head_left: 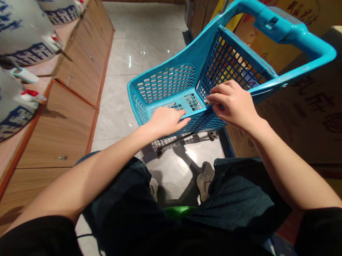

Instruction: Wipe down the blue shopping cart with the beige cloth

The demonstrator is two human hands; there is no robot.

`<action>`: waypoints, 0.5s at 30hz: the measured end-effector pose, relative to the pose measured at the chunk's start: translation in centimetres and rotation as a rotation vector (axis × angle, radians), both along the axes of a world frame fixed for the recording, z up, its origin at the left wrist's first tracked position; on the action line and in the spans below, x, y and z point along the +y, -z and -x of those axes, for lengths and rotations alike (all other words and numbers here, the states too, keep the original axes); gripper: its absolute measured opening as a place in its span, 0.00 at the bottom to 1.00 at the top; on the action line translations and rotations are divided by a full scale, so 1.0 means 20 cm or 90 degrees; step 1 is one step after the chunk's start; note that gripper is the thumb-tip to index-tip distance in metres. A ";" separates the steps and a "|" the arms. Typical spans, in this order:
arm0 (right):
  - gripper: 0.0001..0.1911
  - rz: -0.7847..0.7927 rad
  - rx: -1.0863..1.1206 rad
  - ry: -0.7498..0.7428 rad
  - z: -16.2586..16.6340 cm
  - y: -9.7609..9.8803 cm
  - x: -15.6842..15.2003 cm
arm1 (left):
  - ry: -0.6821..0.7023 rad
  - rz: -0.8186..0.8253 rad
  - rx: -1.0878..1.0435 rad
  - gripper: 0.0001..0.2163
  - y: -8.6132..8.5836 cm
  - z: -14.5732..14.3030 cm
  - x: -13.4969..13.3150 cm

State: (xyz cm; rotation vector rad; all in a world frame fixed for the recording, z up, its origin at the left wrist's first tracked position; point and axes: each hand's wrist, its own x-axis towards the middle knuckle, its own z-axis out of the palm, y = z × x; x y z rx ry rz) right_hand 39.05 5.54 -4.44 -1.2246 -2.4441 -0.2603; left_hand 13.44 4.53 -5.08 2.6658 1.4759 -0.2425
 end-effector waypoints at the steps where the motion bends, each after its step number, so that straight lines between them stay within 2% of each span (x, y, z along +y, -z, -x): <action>1: 0.16 -0.003 0.009 0.028 -0.02 0.00 0.01 | 0.001 0.001 0.001 0.28 0.00 0.00 0.00; 4: 0.15 -0.013 0.001 0.046 -0.01 0.01 0.00 | 0.002 0.004 -0.002 0.28 0.00 0.00 0.00; 11: 0.16 0.023 -0.052 -0.063 0.10 0.03 -0.06 | -0.001 0.001 -0.015 0.28 0.00 0.00 0.00; 15: 0.16 0.013 -0.006 -0.009 0.02 0.00 0.00 | -0.004 -0.001 -0.012 0.28 0.00 0.00 0.00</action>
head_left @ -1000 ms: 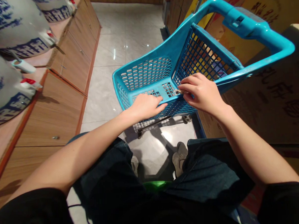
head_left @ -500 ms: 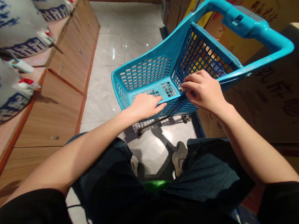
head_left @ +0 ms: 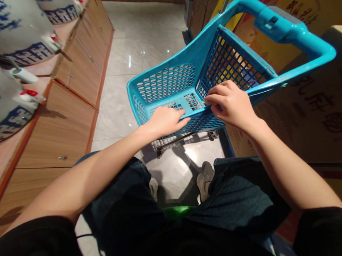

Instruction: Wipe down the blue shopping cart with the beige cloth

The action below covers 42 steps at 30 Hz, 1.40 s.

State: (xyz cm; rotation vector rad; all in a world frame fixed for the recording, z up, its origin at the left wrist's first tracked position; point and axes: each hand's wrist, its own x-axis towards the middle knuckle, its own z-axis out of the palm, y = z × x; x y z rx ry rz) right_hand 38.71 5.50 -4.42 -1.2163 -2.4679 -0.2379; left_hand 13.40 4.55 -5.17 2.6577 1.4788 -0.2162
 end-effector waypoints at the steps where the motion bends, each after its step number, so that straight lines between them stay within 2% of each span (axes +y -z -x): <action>1: 0.16 -0.008 0.012 0.026 -0.02 -0.01 0.01 | 0.001 0.001 0.002 0.28 0.00 0.00 0.00; 5: 0.17 -0.019 0.023 0.074 -0.04 0.00 0.02 | 0.003 0.003 -0.002 0.28 0.00 0.00 0.00; 10: 0.16 -0.014 -0.051 -0.020 0.06 0.03 -0.04 | -0.003 0.005 -0.007 0.28 0.00 0.00 0.00; 13: 0.16 -0.011 -0.050 -0.046 0.07 0.03 -0.03 | -0.002 0.003 -0.004 0.28 0.00 0.00 0.00; 19: 0.15 -0.012 -0.002 0.004 0.01 0.02 0.00 | 0.004 -0.001 0.001 0.28 0.01 0.00 0.00; 27: 0.16 0.002 -0.024 -0.017 0.04 0.02 -0.02 | 0.004 0.000 -0.006 0.28 0.01 0.00 0.00; 34: 0.16 -0.013 0.004 0.029 0.01 0.00 0.00 | 0.003 0.002 0.000 0.28 0.01 0.00 0.00; 42: 0.16 -0.012 -0.014 -0.006 0.04 0.02 0.00 | 0.001 0.003 0.002 0.28 0.00 0.00 0.00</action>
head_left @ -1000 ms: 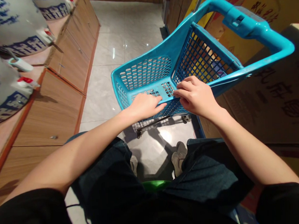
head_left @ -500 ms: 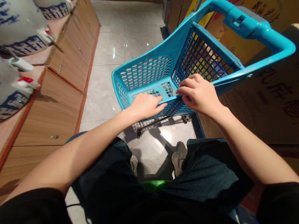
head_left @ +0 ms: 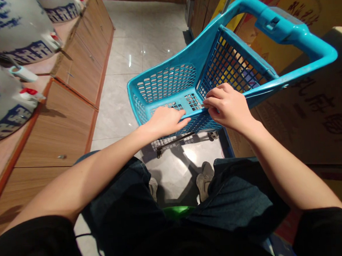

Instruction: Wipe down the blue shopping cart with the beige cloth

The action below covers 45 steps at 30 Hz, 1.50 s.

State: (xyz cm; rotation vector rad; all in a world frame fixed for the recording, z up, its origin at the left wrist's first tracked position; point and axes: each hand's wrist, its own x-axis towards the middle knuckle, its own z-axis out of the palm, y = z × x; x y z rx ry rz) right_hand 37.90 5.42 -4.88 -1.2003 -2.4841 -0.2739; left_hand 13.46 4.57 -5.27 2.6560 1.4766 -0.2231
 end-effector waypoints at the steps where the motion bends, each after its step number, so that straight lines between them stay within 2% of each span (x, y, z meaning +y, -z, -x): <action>1: 0.16 -0.005 0.003 0.008 0.00 0.00 0.00 | 0.000 0.000 0.000 0.28 0.00 0.00 0.00; 5: 0.14 -0.013 -0.004 0.032 0.00 -0.01 0.00 | 0.002 0.000 -0.002 0.28 0.00 0.00 0.00; 12: 0.14 0.021 -0.017 0.002 0.01 -0.02 -0.01 | 0.004 -0.005 -0.003 0.28 0.00 0.00 0.00; 17: 0.14 -0.005 0.004 0.041 -0.02 -0.03 0.00 | 0.005 0.000 -0.003 0.28 0.00 0.00 0.00; 25: 0.14 0.014 -0.030 -0.004 0.02 -0.01 0.00 | 0.005 -0.005 0.006 0.28 0.01 0.00 0.00; 45: 0.15 0.012 -0.015 0.000 0.02 0.00 0.00 | 0.012 -0.008 0.010 0.28 0.01 0.00 0.01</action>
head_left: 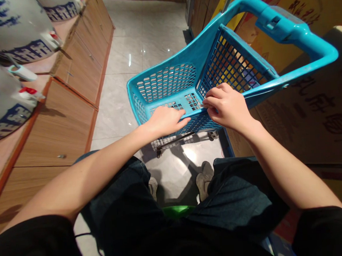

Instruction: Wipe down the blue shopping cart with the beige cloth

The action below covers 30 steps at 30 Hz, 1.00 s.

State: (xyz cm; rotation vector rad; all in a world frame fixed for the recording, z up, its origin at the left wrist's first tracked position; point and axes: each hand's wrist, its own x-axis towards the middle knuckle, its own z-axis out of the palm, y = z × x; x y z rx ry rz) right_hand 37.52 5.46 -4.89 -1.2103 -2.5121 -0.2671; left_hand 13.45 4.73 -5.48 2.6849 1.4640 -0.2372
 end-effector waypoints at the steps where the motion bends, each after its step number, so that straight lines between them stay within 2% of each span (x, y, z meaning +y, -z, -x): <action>1: 0.15 -0.001 0.001 0.000 0.00 0.00 0.00 | -0.001 0.000 0.001 0.28 0.00 0.00 0.00; 11: 0.14 0.006 -0.013 -0.002 0.01 -0.02 -0.02 | -0.009 0.004 -0.007 0.28 0.00 0.00 0.00; 17: 0.15 -0.009 0.000 0.037 -0.02 -0.02 0.00 | -0.004 -0.003 -0.007 0.28 0.01 0.00 0.00; 23: 0.14 0.008 -0.040 0.006 0.02 -0.02 -0.02 | -0.005 0.001 -0.004 0.28 0.00 0.00 0.00; 30: 0.15 0.021 -0.010 -0.005 0.01 -0.03 -0.02 | -0.005 0.002 -0.006 0.29 0.00 0.00 -0.01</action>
